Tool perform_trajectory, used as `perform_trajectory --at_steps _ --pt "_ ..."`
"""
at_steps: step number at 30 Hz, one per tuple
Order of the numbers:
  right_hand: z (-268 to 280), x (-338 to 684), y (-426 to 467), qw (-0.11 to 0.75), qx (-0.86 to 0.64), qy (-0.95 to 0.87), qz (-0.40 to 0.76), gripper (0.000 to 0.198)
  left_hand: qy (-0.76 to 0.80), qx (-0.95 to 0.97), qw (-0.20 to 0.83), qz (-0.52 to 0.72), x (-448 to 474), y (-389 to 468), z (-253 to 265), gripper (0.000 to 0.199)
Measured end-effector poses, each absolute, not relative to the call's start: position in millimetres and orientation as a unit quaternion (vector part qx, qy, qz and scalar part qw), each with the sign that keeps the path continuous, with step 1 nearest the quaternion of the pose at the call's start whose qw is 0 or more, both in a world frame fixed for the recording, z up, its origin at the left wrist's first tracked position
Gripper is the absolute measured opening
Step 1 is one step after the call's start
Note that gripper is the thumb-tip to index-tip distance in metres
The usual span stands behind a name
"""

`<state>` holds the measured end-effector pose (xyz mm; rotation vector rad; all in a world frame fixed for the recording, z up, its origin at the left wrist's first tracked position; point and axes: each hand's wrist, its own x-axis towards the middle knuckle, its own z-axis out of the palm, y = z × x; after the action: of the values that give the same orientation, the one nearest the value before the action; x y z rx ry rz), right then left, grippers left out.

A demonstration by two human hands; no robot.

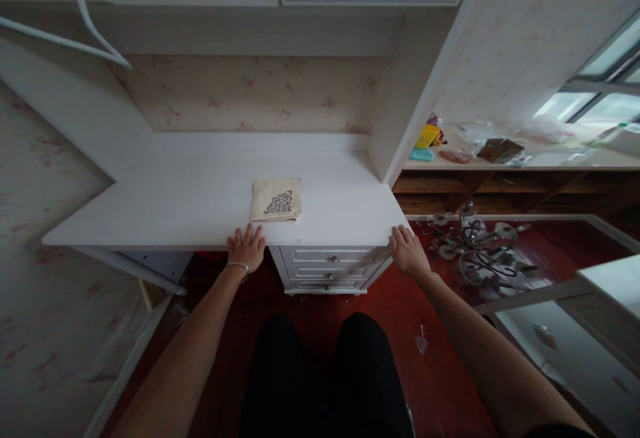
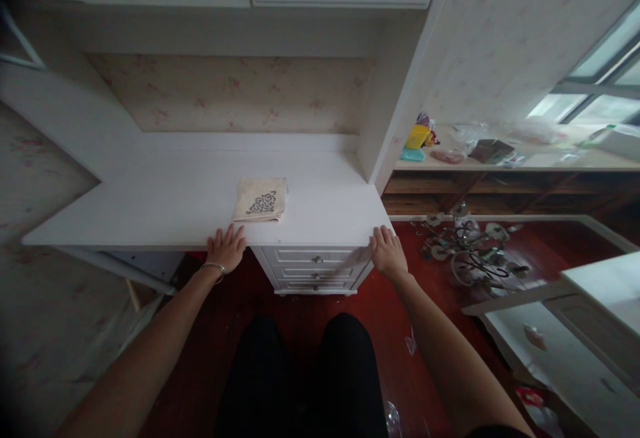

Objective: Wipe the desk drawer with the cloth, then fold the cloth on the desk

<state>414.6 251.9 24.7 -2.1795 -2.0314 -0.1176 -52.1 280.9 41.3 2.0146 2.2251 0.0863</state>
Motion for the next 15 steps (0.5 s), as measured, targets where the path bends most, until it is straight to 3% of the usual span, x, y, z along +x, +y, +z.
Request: perform_trajectory --at_steps 15 --pt "21 414 251 0.076 -0.751 -0.656 -0.005 0.058 0.745 0.660 0.088 0.043 -61 288 24 0.059"
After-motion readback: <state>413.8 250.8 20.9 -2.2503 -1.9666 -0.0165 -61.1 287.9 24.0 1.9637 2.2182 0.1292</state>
